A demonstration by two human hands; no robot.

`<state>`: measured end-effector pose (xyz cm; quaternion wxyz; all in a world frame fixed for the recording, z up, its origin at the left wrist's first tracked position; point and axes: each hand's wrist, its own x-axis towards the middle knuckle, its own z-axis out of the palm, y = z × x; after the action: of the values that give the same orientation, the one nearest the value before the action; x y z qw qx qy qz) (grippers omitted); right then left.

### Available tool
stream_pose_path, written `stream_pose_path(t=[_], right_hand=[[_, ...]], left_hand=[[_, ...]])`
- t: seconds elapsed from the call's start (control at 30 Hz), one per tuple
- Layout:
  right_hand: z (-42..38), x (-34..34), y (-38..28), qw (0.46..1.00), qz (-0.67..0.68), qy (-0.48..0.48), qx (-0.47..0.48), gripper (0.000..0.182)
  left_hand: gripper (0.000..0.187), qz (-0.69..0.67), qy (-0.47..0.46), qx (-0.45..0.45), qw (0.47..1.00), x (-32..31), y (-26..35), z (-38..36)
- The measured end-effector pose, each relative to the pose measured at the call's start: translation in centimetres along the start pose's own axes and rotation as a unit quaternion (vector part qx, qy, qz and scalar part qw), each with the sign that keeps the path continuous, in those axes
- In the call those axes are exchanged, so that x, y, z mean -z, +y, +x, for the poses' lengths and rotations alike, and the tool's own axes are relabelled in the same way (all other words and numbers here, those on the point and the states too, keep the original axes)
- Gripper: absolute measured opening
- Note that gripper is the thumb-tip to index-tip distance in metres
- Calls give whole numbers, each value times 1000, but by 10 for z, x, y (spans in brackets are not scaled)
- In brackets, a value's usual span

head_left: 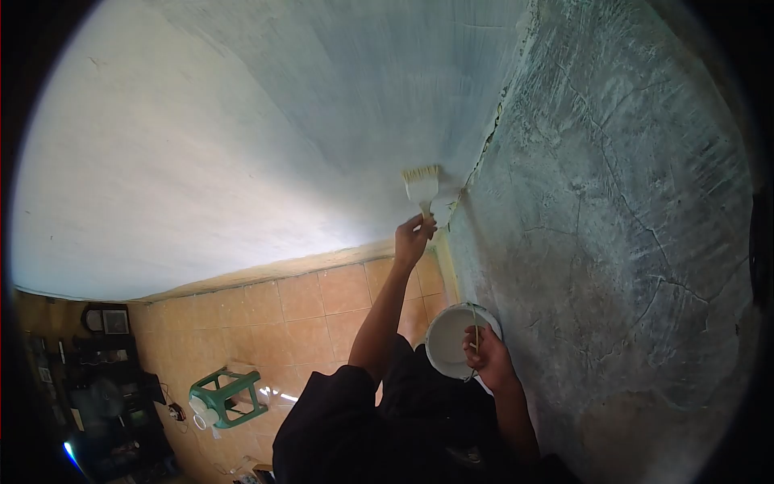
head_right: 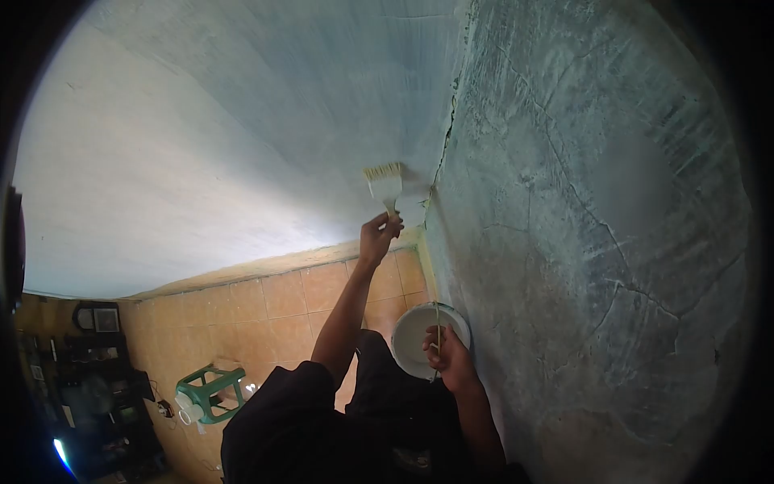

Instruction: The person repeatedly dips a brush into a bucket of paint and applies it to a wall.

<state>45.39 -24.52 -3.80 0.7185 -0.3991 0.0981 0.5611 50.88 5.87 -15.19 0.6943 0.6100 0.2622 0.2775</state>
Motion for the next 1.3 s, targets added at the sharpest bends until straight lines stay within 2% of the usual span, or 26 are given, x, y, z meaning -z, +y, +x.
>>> stream_pose_path(t=[0.07,0.1,0.17,0.2,0.27,0.37,0.43,0.5,0.53,0.6,0.73,0.8,0.83,0.9,1.0,1.13,1.23,1.3], right_hand=[[0,5,1,1000,10,9,-2,42],[0,7,2,1000,10,10,-1,42],[-3,10,4,1000,10,10,-4,41],[-4,12,5,1000,11,12,-3,41],[-5,13,8,1000,3,2,-9,41],[-8,9,8,1000,-9,16,-9,42],[-9,9,6,1000,-5,14,-5,41],[-10,9,6,1000,1,12,-3,41],[-8,9,6,1000,-2,12,-4,41],[-8,8,6,1000,-4,12,-6,42],[-3,7,7,1000,-7,-4,2,41],[-4,7,9,1000,-2,-8,3,41],[-4,6,9,1000,-1,-1,2,41],[0,5,7,1000,-1,1,4,41],[1,9,10,1000,2,-3,8,41],[3,13,11,1000,8,-1,-1,40],[2,15,12,1000,10,8,-4,40],[2,16,13,1000,9,13,-7,40]], left_hand=[[31,56,-10,60,997,8,-60,-2],[31,55,-11,61,997,12,-85,-4],[34,60,-55,160,984,19,-126,-16],[34,59,-57,161,984,20,-137,-22],[30,-15,-60,316,947,25,-149,-27],[24,-38,-42,334,941,30,-146,-20],[21,-43,-27,323,945,25,-95,-9],[24,-131,-22,262,956,27,-54,4],[24,-130,-20,260,957,27,-25,5],[28,-144,-48,208,966,24,44,-4],[31,-132,-19,182,974,3,164,-44],[34,-105,-29,105,988,-2,191,-58],[34,-104,-28,104,989,-2,193,-59],[35,-69,-18,34,997,-5,197,-58],[34,-98,1,8,995,0,148,-36],[34,-23,0,4,1000,26,12,-10],[33,44,0,52,998,49,-82,-15],[32,76,-28,166,983,64,-123,-24]])
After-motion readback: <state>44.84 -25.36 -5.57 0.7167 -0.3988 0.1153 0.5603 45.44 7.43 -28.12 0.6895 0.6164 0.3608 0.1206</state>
